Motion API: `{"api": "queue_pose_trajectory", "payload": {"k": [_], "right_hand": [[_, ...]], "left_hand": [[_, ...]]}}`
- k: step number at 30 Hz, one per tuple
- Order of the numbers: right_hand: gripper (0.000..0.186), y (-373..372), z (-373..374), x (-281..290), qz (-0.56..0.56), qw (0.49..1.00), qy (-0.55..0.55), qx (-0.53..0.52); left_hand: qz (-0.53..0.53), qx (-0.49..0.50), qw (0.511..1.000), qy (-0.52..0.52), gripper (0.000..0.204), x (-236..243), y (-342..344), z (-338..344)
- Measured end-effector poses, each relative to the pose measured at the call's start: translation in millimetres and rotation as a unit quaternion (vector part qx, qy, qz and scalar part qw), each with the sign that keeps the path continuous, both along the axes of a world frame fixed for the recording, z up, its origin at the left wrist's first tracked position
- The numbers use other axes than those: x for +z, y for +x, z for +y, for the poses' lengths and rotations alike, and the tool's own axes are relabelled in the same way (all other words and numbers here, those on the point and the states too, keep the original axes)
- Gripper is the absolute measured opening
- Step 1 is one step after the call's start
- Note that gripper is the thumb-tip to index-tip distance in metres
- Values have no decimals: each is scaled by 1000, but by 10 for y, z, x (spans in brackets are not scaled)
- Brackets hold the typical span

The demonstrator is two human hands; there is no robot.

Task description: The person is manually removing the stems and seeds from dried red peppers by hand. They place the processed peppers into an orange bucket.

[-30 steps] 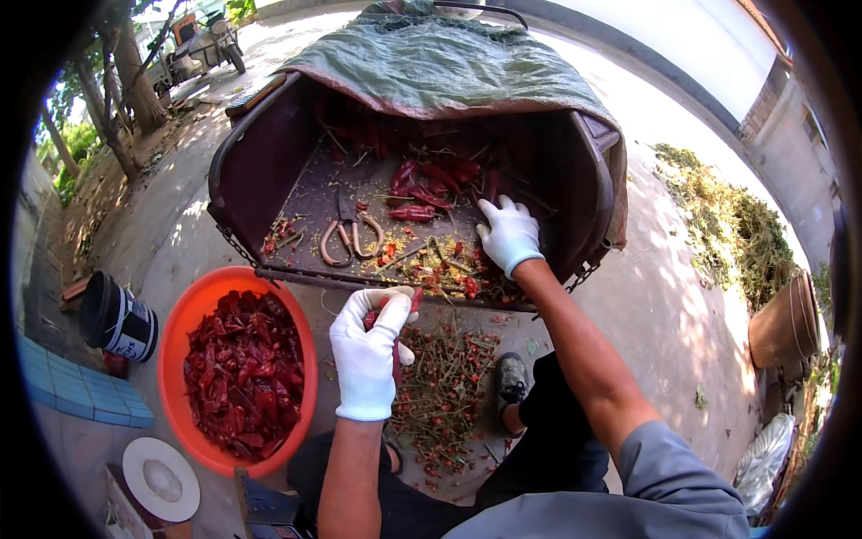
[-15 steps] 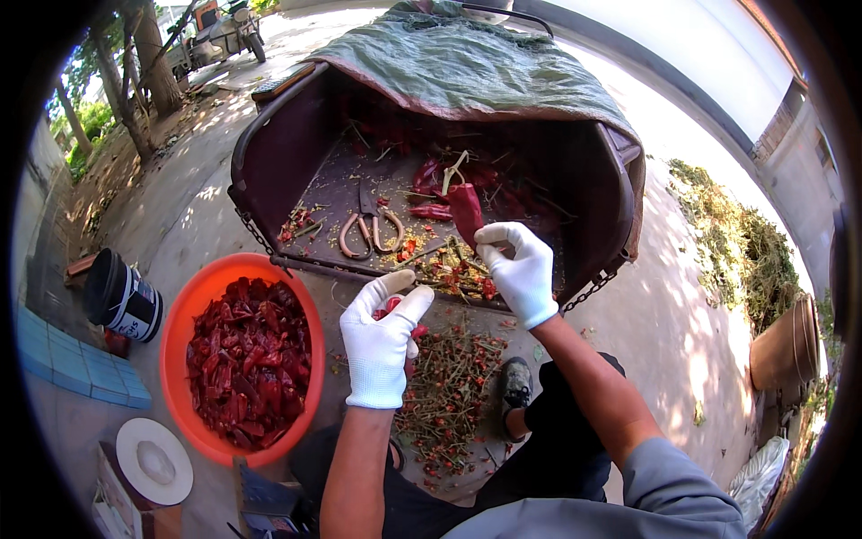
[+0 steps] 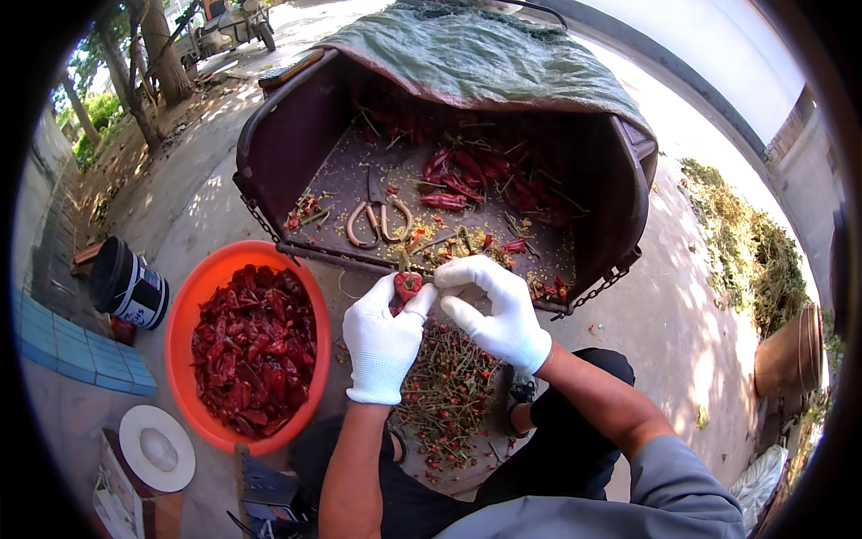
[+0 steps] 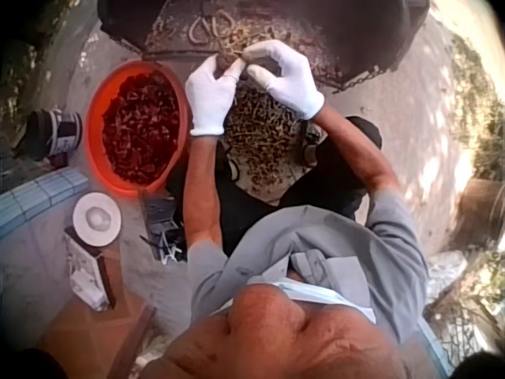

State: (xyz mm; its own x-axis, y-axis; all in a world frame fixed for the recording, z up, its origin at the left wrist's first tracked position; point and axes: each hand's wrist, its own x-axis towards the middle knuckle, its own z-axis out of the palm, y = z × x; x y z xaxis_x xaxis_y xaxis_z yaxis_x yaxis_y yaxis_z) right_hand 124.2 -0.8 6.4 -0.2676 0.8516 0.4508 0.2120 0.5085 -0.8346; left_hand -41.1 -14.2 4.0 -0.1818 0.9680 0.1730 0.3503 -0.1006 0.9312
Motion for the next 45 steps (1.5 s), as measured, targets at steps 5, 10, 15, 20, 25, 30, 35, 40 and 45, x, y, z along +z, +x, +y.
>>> {"api": "queue_pose_trajectory", "payload": {"k": [5, 10, 15, 20, 25, 30, 35, 40, 45], "right_hand": [[32, -39, 64, -36, -42, 996, -69, -29], [26, -40, 47, -3, -116, 990, 23, -72], [13, -144, 12, -24, -237, 949, 164, -128], [11, -165, 83, -62, -179, 967, 141, -115], [18, -140, 140, 57, 170, 907, -386, 2], [10, -23, 399, -59, 463, 743, -474, 92], [16, 193, 565, 52, 278, 895, -346, -33], [22, 107, 409, 41, 249, 894, -374, -3], [26, -44, 310, 87, 175, 922, -345, -17]], "left_hand": [[228, 0, 972, 49, 23, 1, 70, -64], [284, -14, 957, 49, 22, -55, 59, -66], [342, -5, 939, 39, 25, -81, 60, -67], [352, 1, 936, 24, 22, -90, 61, -62], [249, -31, 965, 71, 13, -25, 13, -45], [-7, -77, 997, -16, 13, -57, 12, -85], [-251, -54, 959, -119, 15, 197, -48, -150], [-251, -38, 962, -97, 18, 169, -114, -119], [-285, -22, 950, -128, 12, 144, -56, -114]]}}
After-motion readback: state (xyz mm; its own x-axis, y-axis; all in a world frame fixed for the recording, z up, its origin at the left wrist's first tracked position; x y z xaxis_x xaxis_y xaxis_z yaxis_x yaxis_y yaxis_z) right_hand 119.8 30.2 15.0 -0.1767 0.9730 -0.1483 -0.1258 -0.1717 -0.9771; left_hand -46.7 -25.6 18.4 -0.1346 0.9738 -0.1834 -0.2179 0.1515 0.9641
